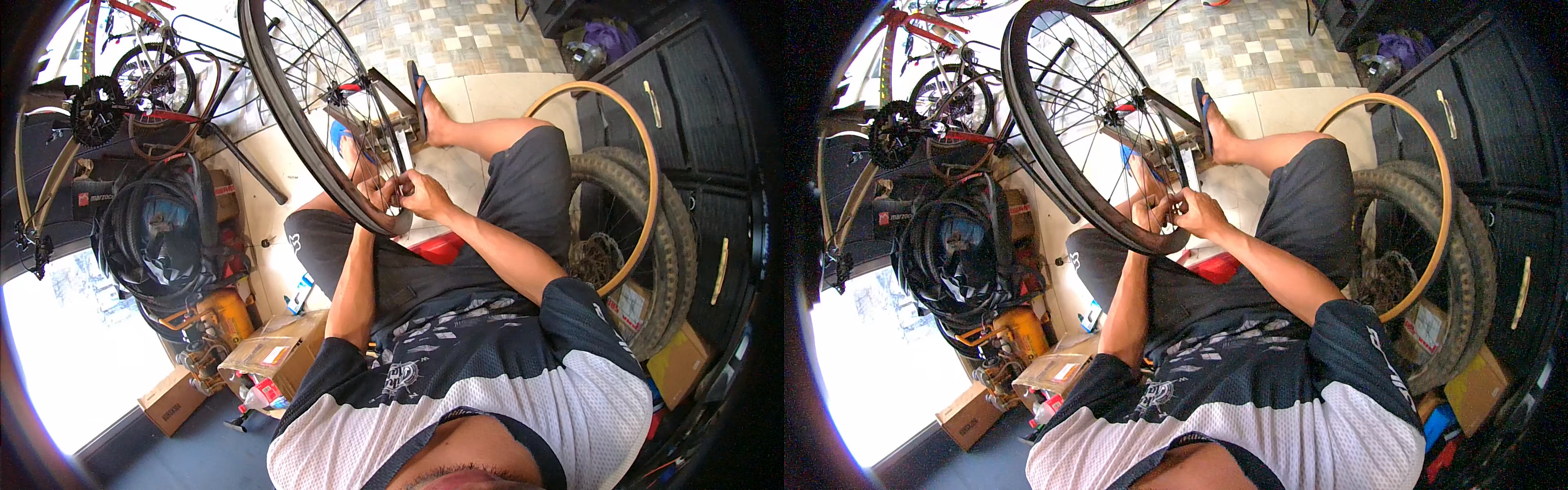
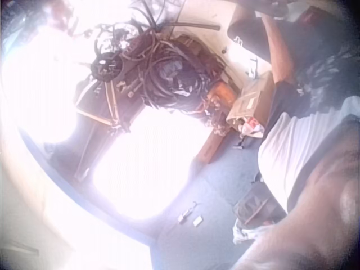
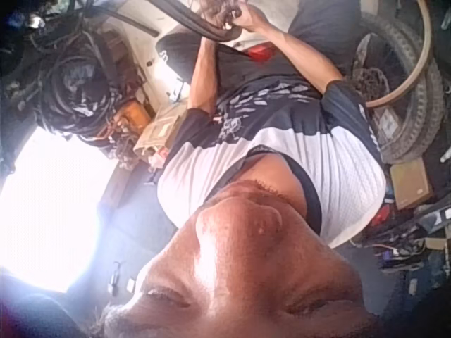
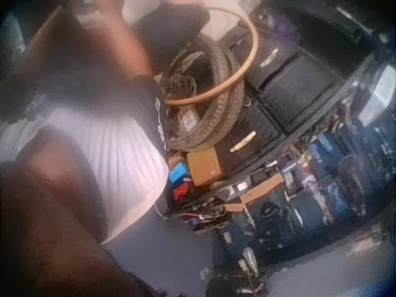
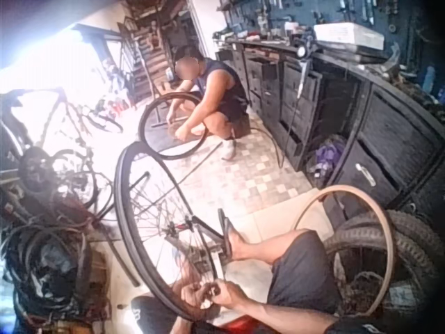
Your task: The person sits on the floor and uses a spoke wrench to adjust the tension of the spokes on a bicycle wheel mounted on a truing stand. They rotate the wheel and make small adjustments to the spoke nipples throughout the clip.
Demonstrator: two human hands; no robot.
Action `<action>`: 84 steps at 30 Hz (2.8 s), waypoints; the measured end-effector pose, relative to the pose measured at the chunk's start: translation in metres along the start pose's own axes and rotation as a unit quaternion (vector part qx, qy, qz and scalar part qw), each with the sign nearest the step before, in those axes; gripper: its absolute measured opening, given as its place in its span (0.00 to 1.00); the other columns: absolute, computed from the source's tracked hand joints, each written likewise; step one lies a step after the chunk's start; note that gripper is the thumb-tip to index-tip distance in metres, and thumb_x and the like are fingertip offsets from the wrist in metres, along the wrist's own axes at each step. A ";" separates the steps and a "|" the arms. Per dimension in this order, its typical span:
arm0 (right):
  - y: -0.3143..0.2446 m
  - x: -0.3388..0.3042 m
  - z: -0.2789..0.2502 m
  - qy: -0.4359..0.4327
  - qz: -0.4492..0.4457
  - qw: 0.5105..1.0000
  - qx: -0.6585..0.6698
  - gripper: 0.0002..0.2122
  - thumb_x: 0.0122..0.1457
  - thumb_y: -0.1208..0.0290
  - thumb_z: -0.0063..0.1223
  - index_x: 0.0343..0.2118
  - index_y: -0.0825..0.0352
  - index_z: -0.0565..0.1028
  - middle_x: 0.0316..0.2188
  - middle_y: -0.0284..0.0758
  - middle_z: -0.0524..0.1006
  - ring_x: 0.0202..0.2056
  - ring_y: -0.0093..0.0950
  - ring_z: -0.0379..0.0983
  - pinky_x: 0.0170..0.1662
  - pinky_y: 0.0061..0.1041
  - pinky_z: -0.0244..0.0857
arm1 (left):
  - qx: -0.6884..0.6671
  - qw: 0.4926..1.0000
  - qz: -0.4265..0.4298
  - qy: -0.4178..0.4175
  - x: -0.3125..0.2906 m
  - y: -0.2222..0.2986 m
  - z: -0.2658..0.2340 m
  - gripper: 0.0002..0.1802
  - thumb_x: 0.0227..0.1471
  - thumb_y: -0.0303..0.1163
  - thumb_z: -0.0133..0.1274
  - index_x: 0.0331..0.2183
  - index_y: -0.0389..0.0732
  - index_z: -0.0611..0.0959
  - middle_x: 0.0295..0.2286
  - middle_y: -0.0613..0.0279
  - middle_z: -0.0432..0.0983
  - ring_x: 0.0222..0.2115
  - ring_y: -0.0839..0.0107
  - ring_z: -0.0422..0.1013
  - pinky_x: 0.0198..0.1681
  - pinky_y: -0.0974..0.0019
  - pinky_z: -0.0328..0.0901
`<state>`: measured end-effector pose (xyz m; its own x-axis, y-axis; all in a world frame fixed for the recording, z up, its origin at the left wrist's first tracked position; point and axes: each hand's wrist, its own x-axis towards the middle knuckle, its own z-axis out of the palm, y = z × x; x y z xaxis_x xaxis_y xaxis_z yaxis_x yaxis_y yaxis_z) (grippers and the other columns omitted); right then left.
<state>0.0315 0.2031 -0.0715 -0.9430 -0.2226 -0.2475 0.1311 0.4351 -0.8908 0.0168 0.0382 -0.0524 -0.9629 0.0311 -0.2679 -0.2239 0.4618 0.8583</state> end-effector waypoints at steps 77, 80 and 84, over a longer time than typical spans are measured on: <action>-0.002 0.004 -0.004 -0.039 -0.068 0.996 0.045 0.22 0.56 0.62 0.63 0.49 0.69 0.71 0.30 0.45 0.84 0.33 0.41 0.82 0.40 0.37 0.72 | -0.148 0.988 -0.032 0.009 0.003 -0.034 -0.007 0.12 0.59 0.33 0.63 0.32 0.33 0.83 0.21 0.64 0.77 0.19 0.75 0.73 0.20 0.69 0.65; 0.010 0.007 -0.002 -0.052 -0.052 0.992 0.101 0.21 0.56 0.66 0.60 0.51 0.68 0.70 0.30 0.45 0.84 0.34 0.40 0.82 0.39 0.37 0.72 | -0.062 0.996 -0.064 -0.005 0.000 -0.031 -0.005 0.20 0.58 0.45 0.64 0.32 0.35 0.85 0.20 0.64 0.77 0.20 0.76 0.72 0.21 0.68 0.64; 0.006 0.008 -0.002 -0.078 -0.039 0.988 0.123 0.22 0.56 0.68 0.59 0.53 0.67 0.69 0.31 0.45 0.84 0.35 0.40 0.83 0.40 0.36 0.73 | -0.035 0.999 -0.026 -0.020 -0.001 -0.046 -0.012 0.26 0.54 0.53 0.65 0.35 0.36 0.87 0.20 0.65 0.78 0.20 0.76 0.73 0.22 0.67 0.65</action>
<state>0.0244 0.2062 -0.0779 -0.8970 -0.3877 -0.2126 0.1482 0.1893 -0.9707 0.0262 0.0062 -0.0868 -0.9431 0.0445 -0.3296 -0.2854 0.4005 0.8707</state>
